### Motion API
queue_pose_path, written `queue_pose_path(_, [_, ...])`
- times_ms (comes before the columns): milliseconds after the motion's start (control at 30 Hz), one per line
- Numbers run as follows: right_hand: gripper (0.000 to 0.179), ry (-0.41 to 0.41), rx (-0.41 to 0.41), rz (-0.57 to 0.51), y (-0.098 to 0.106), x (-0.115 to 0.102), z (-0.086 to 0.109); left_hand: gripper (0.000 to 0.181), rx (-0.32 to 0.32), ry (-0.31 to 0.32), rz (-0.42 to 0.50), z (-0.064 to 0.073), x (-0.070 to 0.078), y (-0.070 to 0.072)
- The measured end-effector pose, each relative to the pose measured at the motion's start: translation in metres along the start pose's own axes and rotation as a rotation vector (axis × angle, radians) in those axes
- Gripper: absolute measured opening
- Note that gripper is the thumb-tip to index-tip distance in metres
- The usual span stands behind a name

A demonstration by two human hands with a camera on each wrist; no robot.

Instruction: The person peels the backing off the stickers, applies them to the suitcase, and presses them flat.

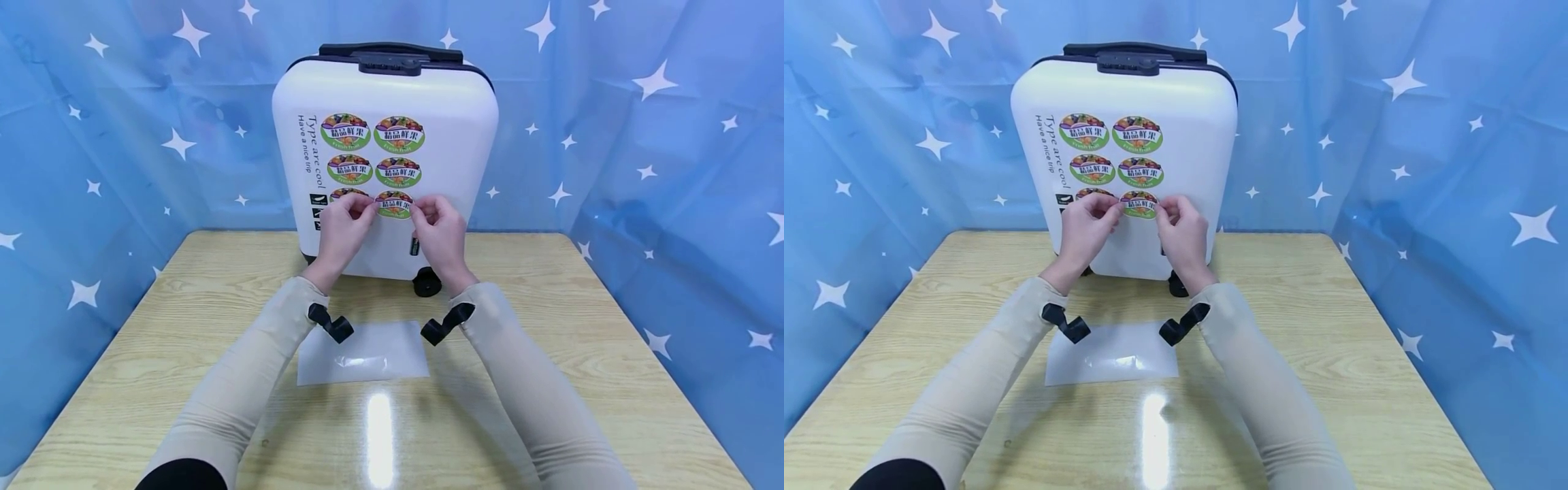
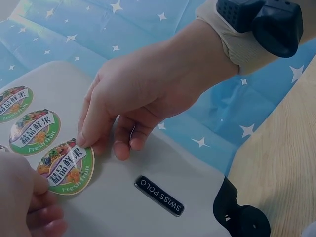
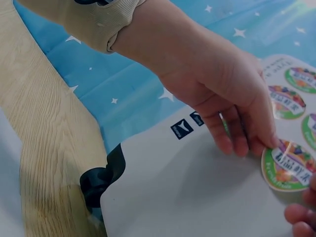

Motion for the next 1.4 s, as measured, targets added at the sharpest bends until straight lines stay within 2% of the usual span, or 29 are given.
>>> queue_pose_path(233, [0.009,0.025,0.07,0.085,-0.003,-0.006,-0.001,0.013,0.019,-0.02,-0.034,-0.002,0.002,-0.001])
queue_pose_path(400, [0.008,0.021,0.101,0.148,-0.005,-0.008,0.001,0.013,0.017,-0.013,-0.072,-0.001,0.004,-0.002])
queue_pose_path(767, [0.01,0.054,0.173,0.279,-0.006,-0.01,0.002,0.018,0.021,0.052,-0.135,-0.003,0.005,0.0])
queue_pose_path(867, [0.012,0.059,0.177,0.299,-0.006,-0.009,0.002,0.02,0.018,0.066,-0.153,-0.002,0.003,0.001])
queue_pose_path(1167, [0.03,-0.01,0.18,0.297,0.001,0.002,0.004,0.025,0.027,0.053,-0.206,0.002,-0.003,0.007])
queue_pose_path(1400, [0.03,-0.04,0.151,0.321,0.0,0.004,0.007,0.025,0.013,0.068,-0.201,0.006,-0.003,0.009])
Point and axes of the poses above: each hand's wrist, its own z-axis away from the middle knuckle, its own y-axis out of the back of the hand, x = y × z, the point moved 3 cm from there along -z, towards the middle knuckle, and after that the axes turned 8 degrees about -y, right-handed, at the moved point
